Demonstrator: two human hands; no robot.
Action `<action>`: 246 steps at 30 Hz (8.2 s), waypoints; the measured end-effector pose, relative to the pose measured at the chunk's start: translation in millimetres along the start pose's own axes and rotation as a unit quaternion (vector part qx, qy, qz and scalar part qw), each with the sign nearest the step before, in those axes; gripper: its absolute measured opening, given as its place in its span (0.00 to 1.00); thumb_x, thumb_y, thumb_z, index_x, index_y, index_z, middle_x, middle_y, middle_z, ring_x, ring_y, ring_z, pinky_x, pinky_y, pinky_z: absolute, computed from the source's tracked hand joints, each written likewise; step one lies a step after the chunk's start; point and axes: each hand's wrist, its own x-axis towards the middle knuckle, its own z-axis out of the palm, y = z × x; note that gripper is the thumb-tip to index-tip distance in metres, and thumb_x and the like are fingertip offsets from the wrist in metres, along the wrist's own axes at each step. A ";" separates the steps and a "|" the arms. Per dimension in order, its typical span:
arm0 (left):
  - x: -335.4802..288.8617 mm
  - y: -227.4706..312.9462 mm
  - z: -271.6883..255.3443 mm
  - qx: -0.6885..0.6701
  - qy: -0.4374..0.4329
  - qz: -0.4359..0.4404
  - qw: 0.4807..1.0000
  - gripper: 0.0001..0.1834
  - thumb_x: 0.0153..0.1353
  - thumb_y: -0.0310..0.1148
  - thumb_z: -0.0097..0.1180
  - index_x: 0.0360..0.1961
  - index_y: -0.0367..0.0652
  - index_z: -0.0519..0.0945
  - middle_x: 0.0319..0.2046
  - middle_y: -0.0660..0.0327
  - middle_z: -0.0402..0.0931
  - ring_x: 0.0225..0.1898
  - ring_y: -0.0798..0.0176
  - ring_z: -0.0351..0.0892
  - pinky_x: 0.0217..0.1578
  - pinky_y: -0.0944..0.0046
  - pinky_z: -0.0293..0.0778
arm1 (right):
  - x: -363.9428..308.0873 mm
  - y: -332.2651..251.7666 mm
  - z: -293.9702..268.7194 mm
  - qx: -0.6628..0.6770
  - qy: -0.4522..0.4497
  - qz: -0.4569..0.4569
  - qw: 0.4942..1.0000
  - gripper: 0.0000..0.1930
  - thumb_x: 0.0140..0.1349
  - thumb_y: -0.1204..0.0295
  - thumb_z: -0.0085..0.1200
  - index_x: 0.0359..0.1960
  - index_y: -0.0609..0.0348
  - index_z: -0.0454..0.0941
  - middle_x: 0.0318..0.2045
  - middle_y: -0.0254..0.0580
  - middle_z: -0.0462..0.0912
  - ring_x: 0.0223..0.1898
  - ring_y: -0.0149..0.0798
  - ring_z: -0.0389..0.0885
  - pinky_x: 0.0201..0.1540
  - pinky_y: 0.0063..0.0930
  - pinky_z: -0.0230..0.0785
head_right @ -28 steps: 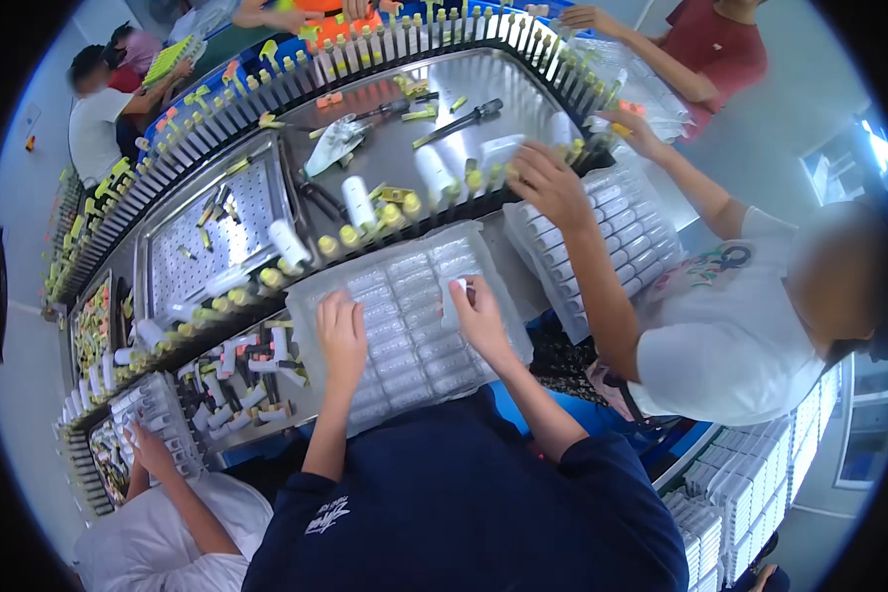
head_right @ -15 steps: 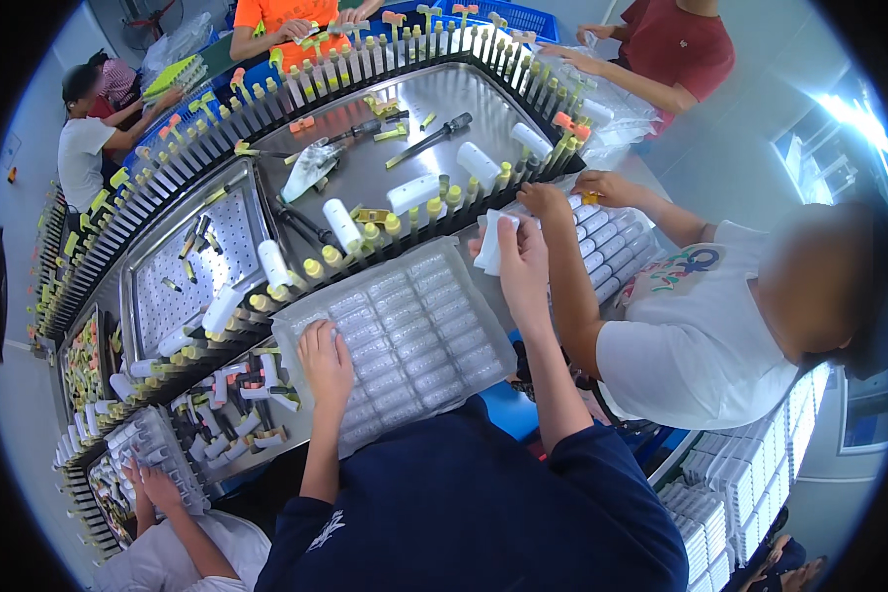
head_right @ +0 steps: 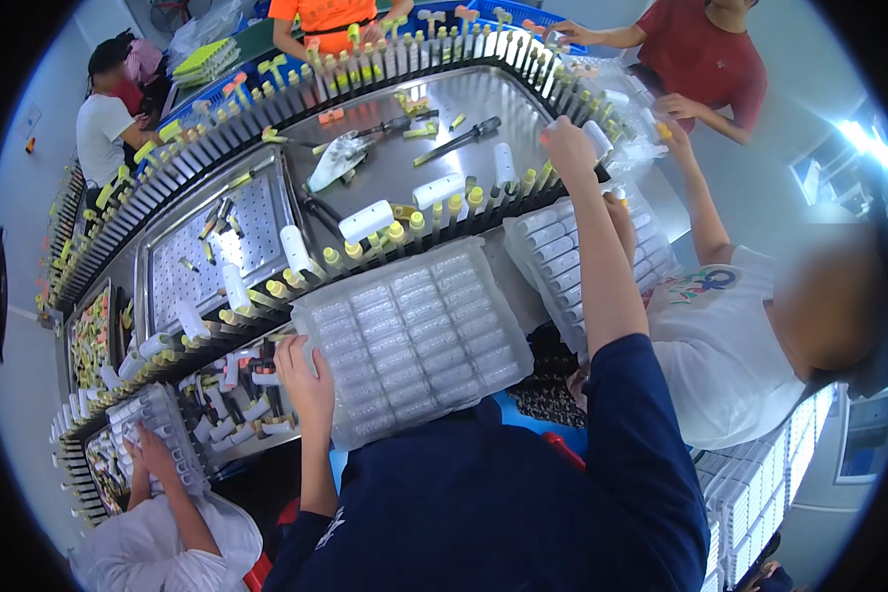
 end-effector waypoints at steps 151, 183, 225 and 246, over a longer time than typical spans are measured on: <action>-48.6 33.7 32.1 -0.059 -0.156 0.185 0.968 0.20 0.60 0.33 0.71 0.53 0.40 0.83 0.51 0.53 0.80 0.59 0.45 0.77 0.62 0.45 0.72 | -413.5 -60.6 8.8 0.667 -0.281 0.216 0.656 0.15 0.82 0.65 0.52 0.58 0.64 0.77 0.46 0.38 0.85 0.38 0.27 0.83 0.44 0.28 0.78; -70.9 38.4 -22.8 -0.184 -0.249 0.114 0.944 0.18 0.62 0.31 0.63 0.51 0.38 0.77 0.44 0.45 0.81 0.48 0.38 0.81 0.52 0.45 0.78 | -153.7 -185.0 -14.0 0.119 -0.164 -0.344 0.917 0.25 0.73 0.60 0.59 0.66 0.59 0.74 0.57 0.58 0.85 0.57 0.60 0.85 0.58 0.49 0.78; 236.5 167.9 49.0 0.029 -0.165 0.542 0.824 0.24 0.65 0.26 0.62 0.63 0.49 0.80 0.62 0.58 0.79 0.70 0.49 0.72 0.72 0.47 0.66 | -444.9 -61.8 -5.8 0.207 -0.243 -0.409 0.855 0.20 0.66 0.74 0.56 0.60 0.59 0.79 0.71 0.48 0.73 0.77 0.47 0.66 0.79 0.63 0.55; 137.0 60.7 57.4 0.114 0.098 0.110 0.983 0.23 0.65 0.39 0.65 0.59 0.45 0.78 0.41 0.51 0.80 0.40 0.39 0.84 0.39 0.41 0.80 | -391.0 -76.3 -54.0 0.419 -0.265 -0.262 0.828 0.19 0.71 0.77 0.59 0.61 0.65 0.75 0.51 0.59 0.83 0.53 0.62 0.83 0.57 0.49 0.76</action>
